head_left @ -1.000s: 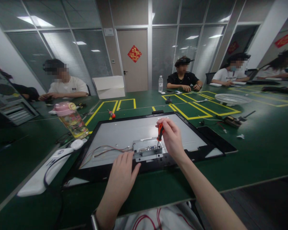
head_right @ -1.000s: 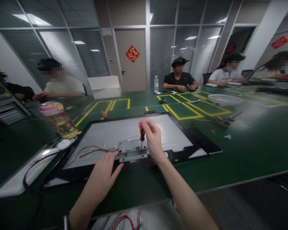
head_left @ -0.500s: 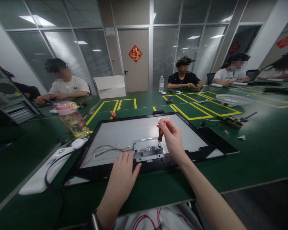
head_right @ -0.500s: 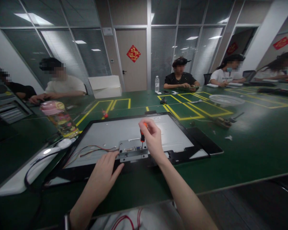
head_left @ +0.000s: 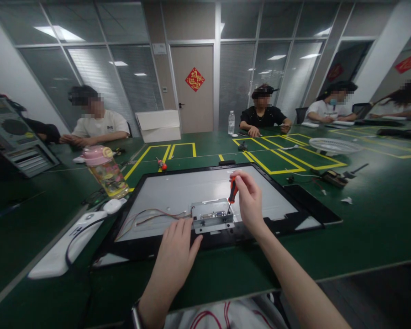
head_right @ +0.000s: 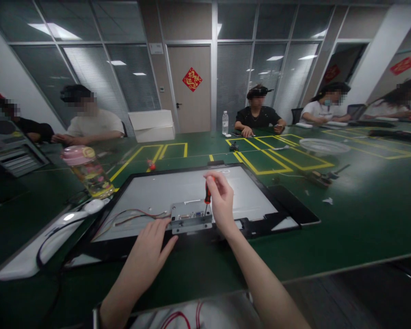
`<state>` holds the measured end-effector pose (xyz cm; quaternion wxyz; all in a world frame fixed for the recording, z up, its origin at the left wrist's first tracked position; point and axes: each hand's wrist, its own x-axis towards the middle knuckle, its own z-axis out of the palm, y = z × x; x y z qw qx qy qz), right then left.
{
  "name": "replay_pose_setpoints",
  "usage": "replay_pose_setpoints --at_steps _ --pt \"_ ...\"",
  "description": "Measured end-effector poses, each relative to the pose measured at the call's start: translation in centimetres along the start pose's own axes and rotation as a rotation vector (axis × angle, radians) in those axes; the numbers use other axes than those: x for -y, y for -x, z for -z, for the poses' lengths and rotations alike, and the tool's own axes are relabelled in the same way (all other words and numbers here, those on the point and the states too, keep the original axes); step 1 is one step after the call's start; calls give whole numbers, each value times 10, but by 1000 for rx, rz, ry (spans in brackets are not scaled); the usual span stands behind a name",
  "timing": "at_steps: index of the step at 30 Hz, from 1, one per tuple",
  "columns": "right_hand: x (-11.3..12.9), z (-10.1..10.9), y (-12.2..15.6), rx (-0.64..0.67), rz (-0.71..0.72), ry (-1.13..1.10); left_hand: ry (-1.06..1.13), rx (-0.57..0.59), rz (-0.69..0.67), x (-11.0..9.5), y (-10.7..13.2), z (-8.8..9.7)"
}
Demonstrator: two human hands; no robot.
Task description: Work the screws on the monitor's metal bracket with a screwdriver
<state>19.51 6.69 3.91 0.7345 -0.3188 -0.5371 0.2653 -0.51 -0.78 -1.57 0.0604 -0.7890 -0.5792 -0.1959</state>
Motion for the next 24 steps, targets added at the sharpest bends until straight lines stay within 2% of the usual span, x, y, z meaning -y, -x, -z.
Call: replay_pose_setpoints --at_steps 4,12,19,24 --pt "1 2 -1 -65 50 91 -13 12 12 -1 0 0" --pt "3 -1 6 29 40 31 22 31 25 -3 0 4" --pt "9 -4 6 34 171 58 27 48 41 -6 -1 9" --pt "11 -3 9 78 128 100 37 74 48 -6 -1 9"
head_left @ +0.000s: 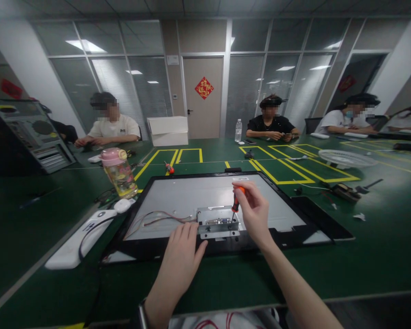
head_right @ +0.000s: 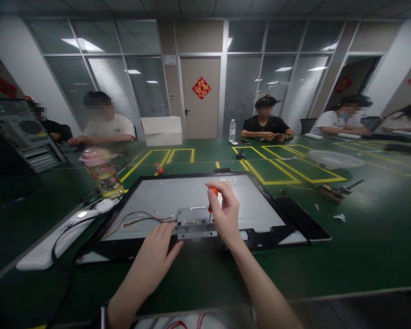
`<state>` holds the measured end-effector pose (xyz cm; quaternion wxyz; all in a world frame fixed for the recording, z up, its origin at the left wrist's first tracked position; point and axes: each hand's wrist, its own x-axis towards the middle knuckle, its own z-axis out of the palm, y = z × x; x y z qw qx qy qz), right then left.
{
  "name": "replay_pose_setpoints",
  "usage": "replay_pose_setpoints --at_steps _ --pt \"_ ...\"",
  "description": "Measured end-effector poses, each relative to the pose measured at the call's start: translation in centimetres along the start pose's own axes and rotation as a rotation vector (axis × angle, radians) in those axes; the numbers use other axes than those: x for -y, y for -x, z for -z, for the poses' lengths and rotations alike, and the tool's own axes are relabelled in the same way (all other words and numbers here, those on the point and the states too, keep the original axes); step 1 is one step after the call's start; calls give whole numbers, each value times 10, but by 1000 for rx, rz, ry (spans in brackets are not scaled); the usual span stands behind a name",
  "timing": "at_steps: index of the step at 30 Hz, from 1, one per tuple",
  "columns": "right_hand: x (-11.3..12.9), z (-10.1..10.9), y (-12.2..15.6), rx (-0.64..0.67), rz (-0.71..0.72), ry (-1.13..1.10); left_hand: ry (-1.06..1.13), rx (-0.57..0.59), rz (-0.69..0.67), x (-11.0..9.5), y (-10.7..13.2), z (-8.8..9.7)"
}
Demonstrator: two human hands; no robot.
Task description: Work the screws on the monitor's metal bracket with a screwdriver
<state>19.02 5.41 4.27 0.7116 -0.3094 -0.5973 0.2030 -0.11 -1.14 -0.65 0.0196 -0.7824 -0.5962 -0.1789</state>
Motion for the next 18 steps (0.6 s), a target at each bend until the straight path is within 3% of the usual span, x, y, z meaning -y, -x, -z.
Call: replay_pose_setpoints --at_steps 5,14,18 --pt "-3 -2 4 33 -12 -40 -56 4 4 -3 1 -3" --pt "-5 -4 6 -75 176 112 -105 -68 15 -7 3 -13" --pt "-4 -2 5 -41 202 143 -119 -82 3 -8 4 -14"
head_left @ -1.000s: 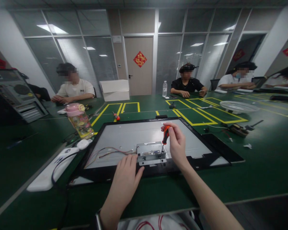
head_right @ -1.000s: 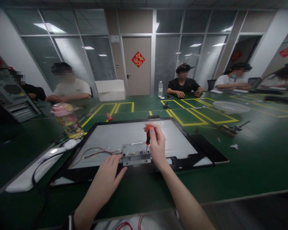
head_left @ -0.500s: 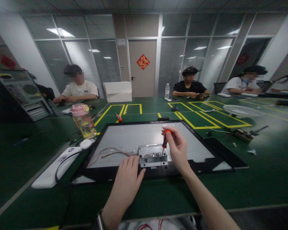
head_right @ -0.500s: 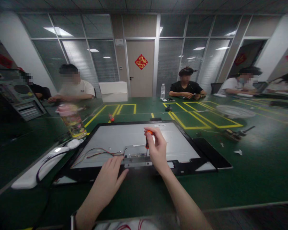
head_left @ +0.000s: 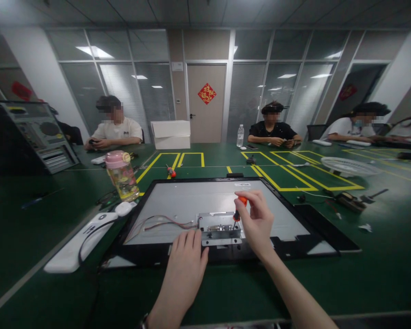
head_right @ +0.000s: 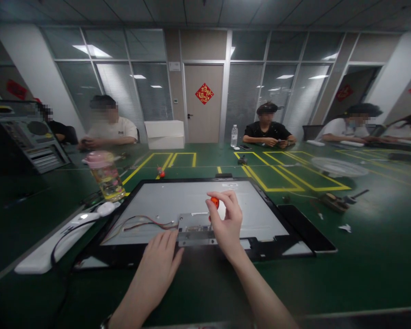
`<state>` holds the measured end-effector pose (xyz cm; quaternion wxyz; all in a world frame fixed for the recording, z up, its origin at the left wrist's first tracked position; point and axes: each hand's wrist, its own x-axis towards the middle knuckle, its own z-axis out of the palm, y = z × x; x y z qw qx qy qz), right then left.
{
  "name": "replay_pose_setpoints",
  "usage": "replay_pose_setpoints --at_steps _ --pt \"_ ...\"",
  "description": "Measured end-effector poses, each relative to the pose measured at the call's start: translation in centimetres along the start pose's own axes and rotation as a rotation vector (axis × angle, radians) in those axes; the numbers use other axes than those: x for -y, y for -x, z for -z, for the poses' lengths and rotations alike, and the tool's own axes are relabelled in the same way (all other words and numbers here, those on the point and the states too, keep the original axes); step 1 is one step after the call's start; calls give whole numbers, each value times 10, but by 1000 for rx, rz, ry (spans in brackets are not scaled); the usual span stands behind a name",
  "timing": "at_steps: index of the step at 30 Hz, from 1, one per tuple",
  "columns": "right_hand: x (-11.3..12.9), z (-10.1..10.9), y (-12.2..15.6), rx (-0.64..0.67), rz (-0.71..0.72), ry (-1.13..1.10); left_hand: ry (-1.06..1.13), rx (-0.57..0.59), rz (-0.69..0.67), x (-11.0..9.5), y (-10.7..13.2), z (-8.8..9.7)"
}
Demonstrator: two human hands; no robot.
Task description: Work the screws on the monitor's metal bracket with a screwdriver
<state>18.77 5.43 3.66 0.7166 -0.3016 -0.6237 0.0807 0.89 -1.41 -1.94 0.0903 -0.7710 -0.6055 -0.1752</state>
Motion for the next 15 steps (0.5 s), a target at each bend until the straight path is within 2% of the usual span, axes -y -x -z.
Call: replay_pose_setpoints --at_steps 6,11,15 --pt "4 5 7 26 59 61 -60 -38 -5 -5 2 -6" --pt "5 12 11 36 231 124 -84 -34 -4 -8 1 -9" --pt "1 17 9 93 262 114 -79 -20 14 -8 0 -10"
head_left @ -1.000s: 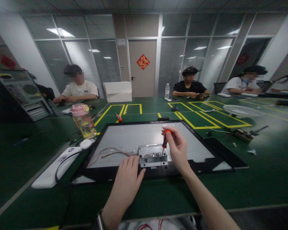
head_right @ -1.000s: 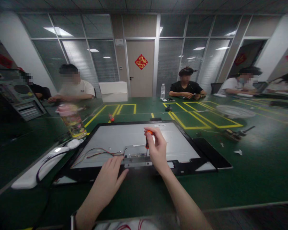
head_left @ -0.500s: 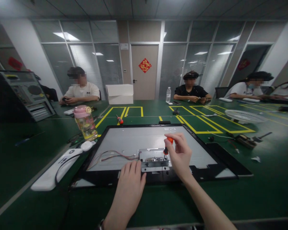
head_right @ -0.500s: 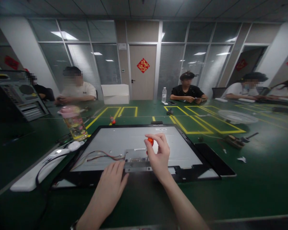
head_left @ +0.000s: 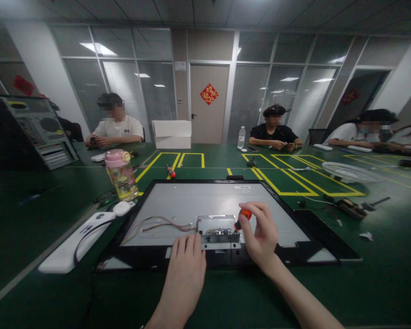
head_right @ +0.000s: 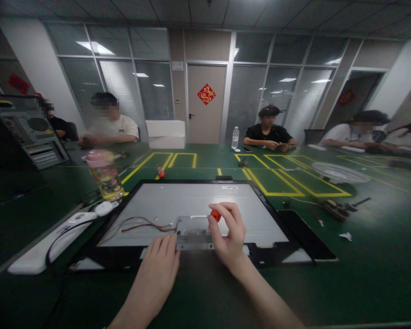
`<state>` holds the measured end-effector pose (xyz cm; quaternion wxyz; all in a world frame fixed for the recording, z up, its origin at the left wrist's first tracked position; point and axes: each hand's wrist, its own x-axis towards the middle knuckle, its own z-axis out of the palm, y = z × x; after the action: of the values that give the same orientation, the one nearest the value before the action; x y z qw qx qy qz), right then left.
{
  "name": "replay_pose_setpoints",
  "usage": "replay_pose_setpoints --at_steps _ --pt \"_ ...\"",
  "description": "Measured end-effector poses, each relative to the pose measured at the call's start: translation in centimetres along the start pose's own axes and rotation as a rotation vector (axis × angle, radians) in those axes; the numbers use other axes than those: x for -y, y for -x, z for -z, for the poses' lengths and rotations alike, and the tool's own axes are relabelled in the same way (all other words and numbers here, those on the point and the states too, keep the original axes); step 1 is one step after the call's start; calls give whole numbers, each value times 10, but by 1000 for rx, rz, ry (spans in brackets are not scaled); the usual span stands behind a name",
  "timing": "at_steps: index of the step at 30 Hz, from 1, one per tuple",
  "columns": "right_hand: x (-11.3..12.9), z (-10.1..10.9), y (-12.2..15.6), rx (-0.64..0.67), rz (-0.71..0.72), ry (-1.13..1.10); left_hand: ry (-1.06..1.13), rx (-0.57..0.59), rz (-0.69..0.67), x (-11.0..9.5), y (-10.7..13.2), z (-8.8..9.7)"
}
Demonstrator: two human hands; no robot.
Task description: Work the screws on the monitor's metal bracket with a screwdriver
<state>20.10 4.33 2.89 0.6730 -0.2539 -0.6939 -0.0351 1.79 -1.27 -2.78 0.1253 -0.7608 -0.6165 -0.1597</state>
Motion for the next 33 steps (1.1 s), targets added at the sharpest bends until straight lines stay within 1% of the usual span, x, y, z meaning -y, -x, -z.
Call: replay_pose_setpoints --at_steps 5,8,10,12,16,19,23,25,27,29,31,33 --pt "-4 4 3 69 -24 -24 27 -6 14 0 -1 -1" --pt "-6 5 7 68 -39 -9 22 -16 18 0 0 -1" --pt "-7 6 9 44 -43 16 19 -11 18 0 1 0" --pt "-7 7 10 20 -26 48 21 2 18 0 1 2" --pt "-4 5 9 8 54 97 34 42 28 -1 -1 7" --pt "-1 2 6 3 84 75 32 56 38 -2 -2 9" --pt "1 1 3 4 -4 -44 19 64 28 -3 -3 10" --pt "2 2 2 24 -37 -80 11 48 17 -2 -3 9" --pt "3 3 2 43 -37 -86 8 21 11 -1 -3 7" --pt "5 4 3 37 -35 -75 1 -1 14 -1 -2 5" --pt "7 4 3 34 -59 -67 -7 -8 15 0 -2 3" --pt "8 4 1 60 -87 -67 -7 -5 18 0 -2 2"
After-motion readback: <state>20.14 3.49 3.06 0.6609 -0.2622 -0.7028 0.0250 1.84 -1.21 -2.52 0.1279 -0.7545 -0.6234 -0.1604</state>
